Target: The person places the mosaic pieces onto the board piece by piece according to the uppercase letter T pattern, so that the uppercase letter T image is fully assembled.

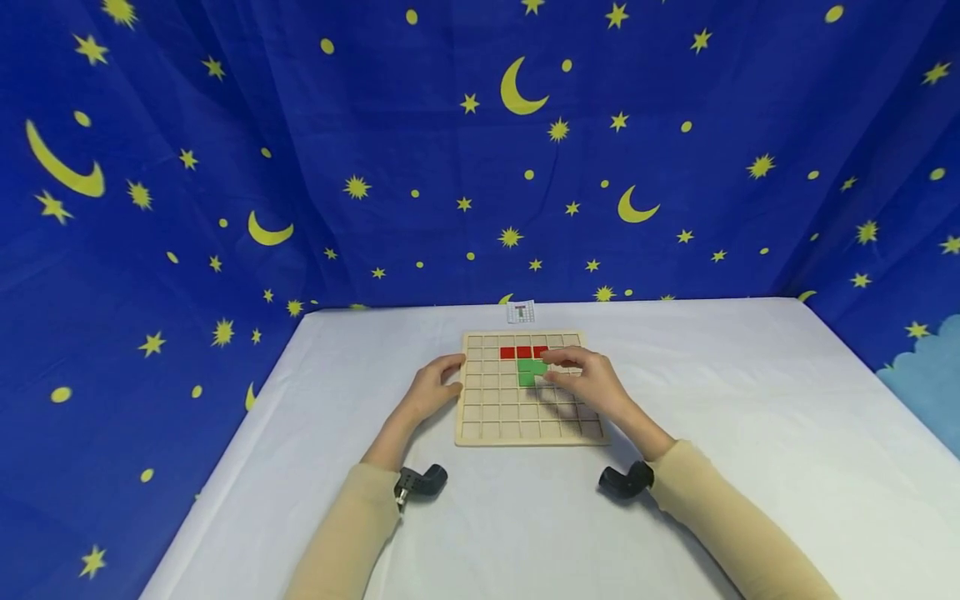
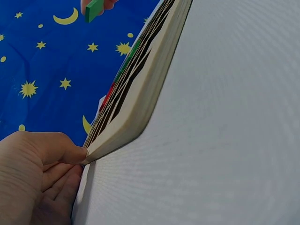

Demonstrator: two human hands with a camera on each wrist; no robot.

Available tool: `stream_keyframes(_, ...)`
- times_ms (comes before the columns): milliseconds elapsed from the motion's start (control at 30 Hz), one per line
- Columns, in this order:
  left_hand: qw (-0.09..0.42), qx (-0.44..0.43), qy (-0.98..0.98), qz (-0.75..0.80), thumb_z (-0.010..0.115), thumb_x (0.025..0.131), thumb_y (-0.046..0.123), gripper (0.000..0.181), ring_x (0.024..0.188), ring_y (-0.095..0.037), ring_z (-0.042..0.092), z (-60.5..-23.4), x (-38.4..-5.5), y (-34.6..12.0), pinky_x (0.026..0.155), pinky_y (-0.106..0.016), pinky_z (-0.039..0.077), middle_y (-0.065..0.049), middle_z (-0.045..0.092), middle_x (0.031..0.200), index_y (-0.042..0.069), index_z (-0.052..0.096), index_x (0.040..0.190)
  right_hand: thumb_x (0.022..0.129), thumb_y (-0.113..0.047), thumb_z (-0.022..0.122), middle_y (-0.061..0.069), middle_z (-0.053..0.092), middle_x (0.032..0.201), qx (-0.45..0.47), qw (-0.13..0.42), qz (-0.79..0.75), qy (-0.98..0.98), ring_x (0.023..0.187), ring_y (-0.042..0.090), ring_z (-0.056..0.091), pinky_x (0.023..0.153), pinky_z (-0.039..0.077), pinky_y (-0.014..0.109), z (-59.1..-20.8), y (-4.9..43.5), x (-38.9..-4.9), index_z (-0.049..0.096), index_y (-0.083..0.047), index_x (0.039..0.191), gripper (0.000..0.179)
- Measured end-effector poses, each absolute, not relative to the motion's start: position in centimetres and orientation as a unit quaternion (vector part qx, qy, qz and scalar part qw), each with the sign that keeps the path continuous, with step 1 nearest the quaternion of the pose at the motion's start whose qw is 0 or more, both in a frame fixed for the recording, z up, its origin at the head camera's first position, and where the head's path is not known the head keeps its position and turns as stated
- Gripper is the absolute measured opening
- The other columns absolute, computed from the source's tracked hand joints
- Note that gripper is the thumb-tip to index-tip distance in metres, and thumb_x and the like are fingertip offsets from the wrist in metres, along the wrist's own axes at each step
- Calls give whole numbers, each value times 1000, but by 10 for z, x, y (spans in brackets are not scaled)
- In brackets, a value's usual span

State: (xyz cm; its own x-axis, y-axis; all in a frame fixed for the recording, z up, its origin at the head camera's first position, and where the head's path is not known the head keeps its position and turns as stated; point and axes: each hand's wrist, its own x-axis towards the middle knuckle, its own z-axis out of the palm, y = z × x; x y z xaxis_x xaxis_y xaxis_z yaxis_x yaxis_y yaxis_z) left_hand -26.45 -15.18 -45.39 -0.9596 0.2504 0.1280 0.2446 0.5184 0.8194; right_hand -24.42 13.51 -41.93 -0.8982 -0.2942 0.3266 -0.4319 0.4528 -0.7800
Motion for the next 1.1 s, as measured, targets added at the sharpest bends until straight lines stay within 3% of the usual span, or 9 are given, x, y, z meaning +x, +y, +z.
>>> stream_keyframes(833,9,133,872,472,60,84,-4,52,126,-29,45,-453,-265,-151,108,-31,36,-19,48,136,-5,47,134,79,-7,75,6,67,106,242,47,472,-847,94,18,65,83,55,25,-456,124,-245,69,-3,108,29)
stream_keyframes(1100,11,131,868,479,60,83,-5,52,125,-29,46,-453,-265,-151,107,-30,37,-19,48,136,-5,47,134,79,-9,76,3,68,103,270,74,443,-852,94,16,63,81,55,28,-462,124,-245,71,-5,106,28)
